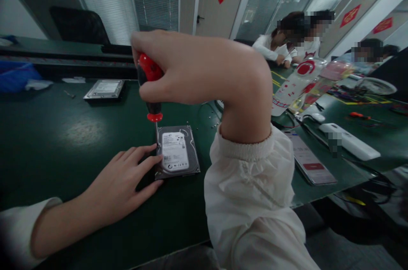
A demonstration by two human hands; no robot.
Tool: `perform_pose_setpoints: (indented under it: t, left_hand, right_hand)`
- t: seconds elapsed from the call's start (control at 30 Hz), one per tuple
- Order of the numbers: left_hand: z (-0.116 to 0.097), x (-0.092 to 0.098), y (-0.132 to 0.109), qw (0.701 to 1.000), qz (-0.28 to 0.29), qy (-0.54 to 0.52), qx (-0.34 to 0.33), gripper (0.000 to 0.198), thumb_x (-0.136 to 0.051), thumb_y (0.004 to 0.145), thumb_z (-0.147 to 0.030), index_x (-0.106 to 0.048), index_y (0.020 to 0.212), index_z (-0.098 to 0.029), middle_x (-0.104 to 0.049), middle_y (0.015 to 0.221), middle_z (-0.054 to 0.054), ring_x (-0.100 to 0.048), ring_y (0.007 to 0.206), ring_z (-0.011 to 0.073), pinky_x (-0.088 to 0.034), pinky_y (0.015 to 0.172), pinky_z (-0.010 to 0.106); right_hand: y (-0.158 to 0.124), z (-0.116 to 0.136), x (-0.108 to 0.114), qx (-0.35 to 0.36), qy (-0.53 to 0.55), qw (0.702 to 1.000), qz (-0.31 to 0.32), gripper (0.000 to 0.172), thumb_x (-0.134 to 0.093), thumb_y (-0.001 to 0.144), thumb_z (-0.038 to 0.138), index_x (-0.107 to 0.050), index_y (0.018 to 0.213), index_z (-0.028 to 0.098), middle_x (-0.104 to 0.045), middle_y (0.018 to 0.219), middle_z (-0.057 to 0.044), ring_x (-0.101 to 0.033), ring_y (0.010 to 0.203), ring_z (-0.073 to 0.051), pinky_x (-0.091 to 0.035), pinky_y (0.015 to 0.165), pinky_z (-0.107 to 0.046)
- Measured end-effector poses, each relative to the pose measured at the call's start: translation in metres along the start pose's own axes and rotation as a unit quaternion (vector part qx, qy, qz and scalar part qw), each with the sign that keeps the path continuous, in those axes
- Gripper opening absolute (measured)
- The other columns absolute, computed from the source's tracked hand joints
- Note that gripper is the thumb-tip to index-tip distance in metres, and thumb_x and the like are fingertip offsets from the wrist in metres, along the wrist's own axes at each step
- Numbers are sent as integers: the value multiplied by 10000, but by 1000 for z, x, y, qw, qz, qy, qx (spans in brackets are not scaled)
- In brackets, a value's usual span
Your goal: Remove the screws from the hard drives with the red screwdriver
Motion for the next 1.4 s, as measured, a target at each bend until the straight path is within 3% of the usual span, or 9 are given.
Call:
perform_pose_setpoints:
  t: [0.2, 0.5, 0.67, 0.87, 1.1, 1.17, 1.27, 1.33, 1.4]
  left_hand:
    - [-1, 0, 1, 1000, -3, -2, -1, 392, -597, 906, -361, -617, 1257, -187, -568, 1343, 188, -573, 1146, 360, -523, 886, 544]
    - [0, 1, 0, 1000, -6, -1, 0, 394, -598, 905, -355, -613, 1263, -191, -567, 1349, 186, -575, 1146, 360, -525, 885, 545]
    - [0, 0, 1, 1000, -3, -4, 0, 394, -590, 911, -365, -613, 1262, -190, -565, 1353, 187, -573, 1152, 361, -523, 890, 550]
    - [0, 1, 0, 1000, -1, -2, 0, 401, -595, 908, -363, -611, 1268, -188, -565, 1350, 189, -576, 1140, 360, -522, 884, 546]
    - [0, 1, -1, 1000, -9, 3, -1, 401, -596, 907, -366, -612, 1269, -195, -566, 1354, 181, -573, 1152, 357, -521, 890, 540]
    - [-1, 1, -1, 1000, -8, 4, -1, 401, -598, 905, -367, -615, 1265, -190, -569, 1348, 185, -578, 1142, 360, -524, 884, 543]
    - [-1, 1, 0, 1000, -4, 3, -3, 402, -599, 905, -367, -616, 1262, -183, -571, 1346, 191, -580, 1141, 364, -528, 877, 544]
    - [-1, 1, 1, 1000, -3, 0, -6, 404, -601, 905, -366, -614, 1265, -184, -570, 1346, 191, -579, 1143, 362, -529, 877, 541]
    - [0, 1, 1, 1000, -3, 0, -5, 405, -602, 904, -362, -614, 1267, -184, -570, 1345, 191, -577, 1144, 363, -529, 877, 543]
  right_hand:
    - [4, 3, 2, 50, 15, 999, -7, 329, -476, 968, 466, -626, 943, 174, -568, 839, 22, -453, 685, -78, -297, 604, -231]
    - [1, 0, 0, 12, 0, 1000, -9, 340, -525, 930, 414, -574, 1138, 150, -547, 895, 28, -405, 660, -66, -286, 571, -222]
    - [3, 0, 0, 20, 27, 999, -1, 402, -388, 983, 536, -585, 979, 185, -527, 772, 34, -423, 631, -87, -279, 568, -261]
    - [-1, -3, 0, -16, -18, 1000, -13, 295, -528, 903, 326, -547, 1135, 146, -484, 821, 34, -368, 637, -75, -253, 570, -251]
    - [3, -5, 1, -32, 11, 999, -8, 475, -427, 935, 612, -653, 917, 195, -607, 771, 1, -473, 620, -105, -297, 530, -254]
    - [3, -6, 0, -26, 10, 999, -15, 479, -453, 920, 624, -628, 1032, 192, -610, 833, 1, -471, 649, -107, -306, 538, -248]
    - [-1, -6, 0, -17, -8, 1000, -19, 498, -599, 883, 458, -497, 1254, 143, -570, 902, 16, -435, 661, -83, -299, 550, -229]
    - [-2, -5, 0, -8, -11, 1000, -9, 491, -628, 870, 352, -472, 1281, 132, -563, 925, 25, -435, 675, -67, -299, 571, -220]
    - [-2, -3, 1, 7, -5, 1000, -10, 451, -616, 889, 392, -509, 1251, 144, -576, 987, 17, -463, 743, -73, -318, 625, -214]
Point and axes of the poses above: each hand's wrist, its own y-axis towards the middle knuckle, its own x-axis out of the back of the hand, z = x × y, the point moved 4 cm from there along y, towards the middle knuckle
